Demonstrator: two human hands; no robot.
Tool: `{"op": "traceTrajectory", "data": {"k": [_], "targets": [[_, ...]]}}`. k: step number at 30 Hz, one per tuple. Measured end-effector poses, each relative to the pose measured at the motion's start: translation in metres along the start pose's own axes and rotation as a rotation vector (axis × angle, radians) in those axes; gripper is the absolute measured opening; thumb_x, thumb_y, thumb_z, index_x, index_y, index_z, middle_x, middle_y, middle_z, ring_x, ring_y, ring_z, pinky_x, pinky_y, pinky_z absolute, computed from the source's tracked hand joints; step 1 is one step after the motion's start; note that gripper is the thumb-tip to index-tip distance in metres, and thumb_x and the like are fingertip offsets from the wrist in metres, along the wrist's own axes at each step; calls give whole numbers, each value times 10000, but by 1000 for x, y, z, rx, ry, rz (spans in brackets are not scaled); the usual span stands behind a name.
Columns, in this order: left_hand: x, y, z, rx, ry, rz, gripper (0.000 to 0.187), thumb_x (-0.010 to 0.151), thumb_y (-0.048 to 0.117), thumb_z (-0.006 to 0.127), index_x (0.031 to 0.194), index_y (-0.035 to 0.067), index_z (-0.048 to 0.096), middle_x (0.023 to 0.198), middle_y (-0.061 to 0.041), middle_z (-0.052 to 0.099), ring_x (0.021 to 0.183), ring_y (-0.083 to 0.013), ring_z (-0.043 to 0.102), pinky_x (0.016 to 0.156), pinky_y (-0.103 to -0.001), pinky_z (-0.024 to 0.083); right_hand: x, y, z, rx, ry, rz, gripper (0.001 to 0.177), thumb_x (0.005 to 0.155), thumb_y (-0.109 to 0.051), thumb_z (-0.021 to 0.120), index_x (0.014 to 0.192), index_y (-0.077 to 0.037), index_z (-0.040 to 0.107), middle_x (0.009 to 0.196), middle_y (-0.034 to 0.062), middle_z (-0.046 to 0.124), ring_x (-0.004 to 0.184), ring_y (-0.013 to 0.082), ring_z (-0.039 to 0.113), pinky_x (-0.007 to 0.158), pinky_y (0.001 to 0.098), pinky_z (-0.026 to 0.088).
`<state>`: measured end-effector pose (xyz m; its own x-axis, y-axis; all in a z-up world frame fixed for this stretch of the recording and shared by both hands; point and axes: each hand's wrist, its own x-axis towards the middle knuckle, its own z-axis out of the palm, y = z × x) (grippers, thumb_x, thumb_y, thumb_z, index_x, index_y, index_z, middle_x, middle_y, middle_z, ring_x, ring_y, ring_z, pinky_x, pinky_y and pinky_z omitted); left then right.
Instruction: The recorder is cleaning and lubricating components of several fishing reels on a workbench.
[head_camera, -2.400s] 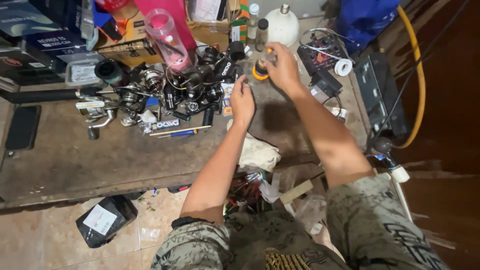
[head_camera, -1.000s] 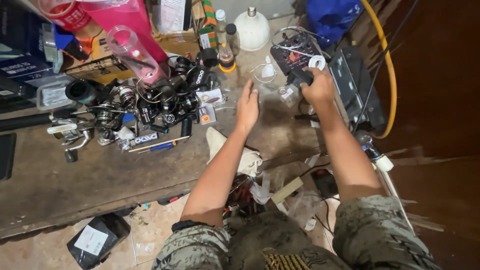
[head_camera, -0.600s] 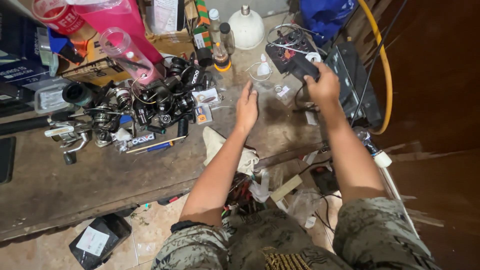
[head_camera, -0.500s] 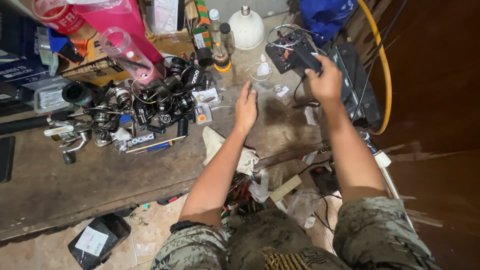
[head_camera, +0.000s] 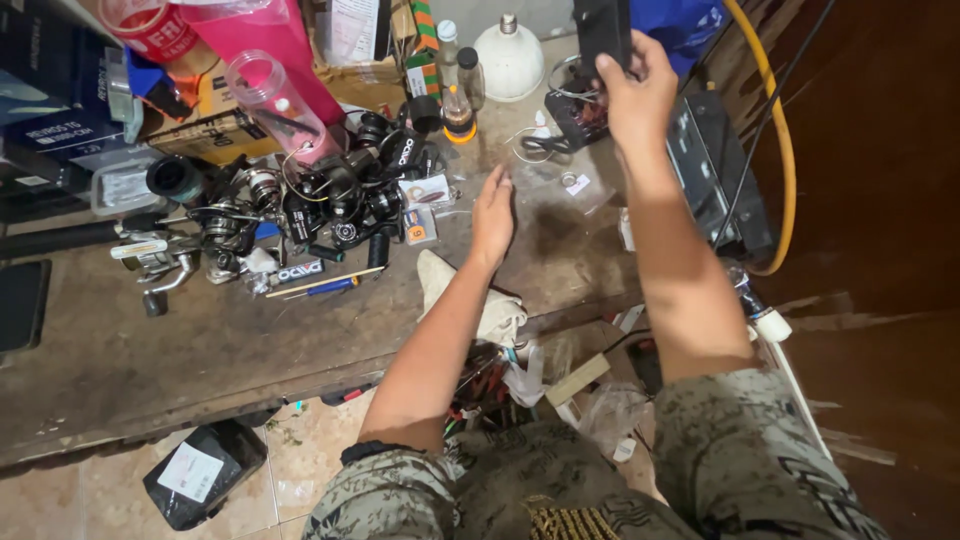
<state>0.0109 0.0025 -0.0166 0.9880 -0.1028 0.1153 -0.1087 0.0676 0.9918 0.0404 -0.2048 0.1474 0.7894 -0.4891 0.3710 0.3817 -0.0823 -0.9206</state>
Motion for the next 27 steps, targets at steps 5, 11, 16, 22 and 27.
{"op": "traceTrajectory", "data": {"k": [5,11,16,22,27], "targets": [[22,2,4,-411,-22,-161,479,1087,265,465,1498,19,473,1256,-90,676,1037,-165,632,877,-277,485,-6,9,41,265,-13,312,408,946,-108,725,1321,-41,580,1011,59,724,761,142,708,627,270,565],[33,15,-17,-177,76,-122,326,1080,210,489,1191,-74,604,1046,-167,737,926,-236,643,776,-352,483,-24,95,66,373,6,593,370,936,-158,693,1281,-114,568,1037,45,731,875,216,724,754,363,595],[33,3,-27,356,311,-57,319,961,168,537,1172,-22,682,993,-289,718,948,-459,675,786,-487,509,-38,163,76,331,-49,659,271,970,-184,674,1218,-86,622,1051,33,705,925,216,670,851,399,564],[27,-8,-32,469,393,-106,335,952,117,500,1216,-42,632,998,-332,702,970,-508,671,843,-538,505,-53,197,94,234,-15,774,186,941,-145,676,1110,-87,624,989,71,715,778,194,706,781,377,615],[18,10,-34,452,442,-74,651,923,57,511,1508,-145,306,1370,-402,529,1264,-493,544,1087,-465,415,-59,216,108,167,47,662,194,961,-153,730,1025,25,687,892,139,663,699,232,616,695,427,586]]}}
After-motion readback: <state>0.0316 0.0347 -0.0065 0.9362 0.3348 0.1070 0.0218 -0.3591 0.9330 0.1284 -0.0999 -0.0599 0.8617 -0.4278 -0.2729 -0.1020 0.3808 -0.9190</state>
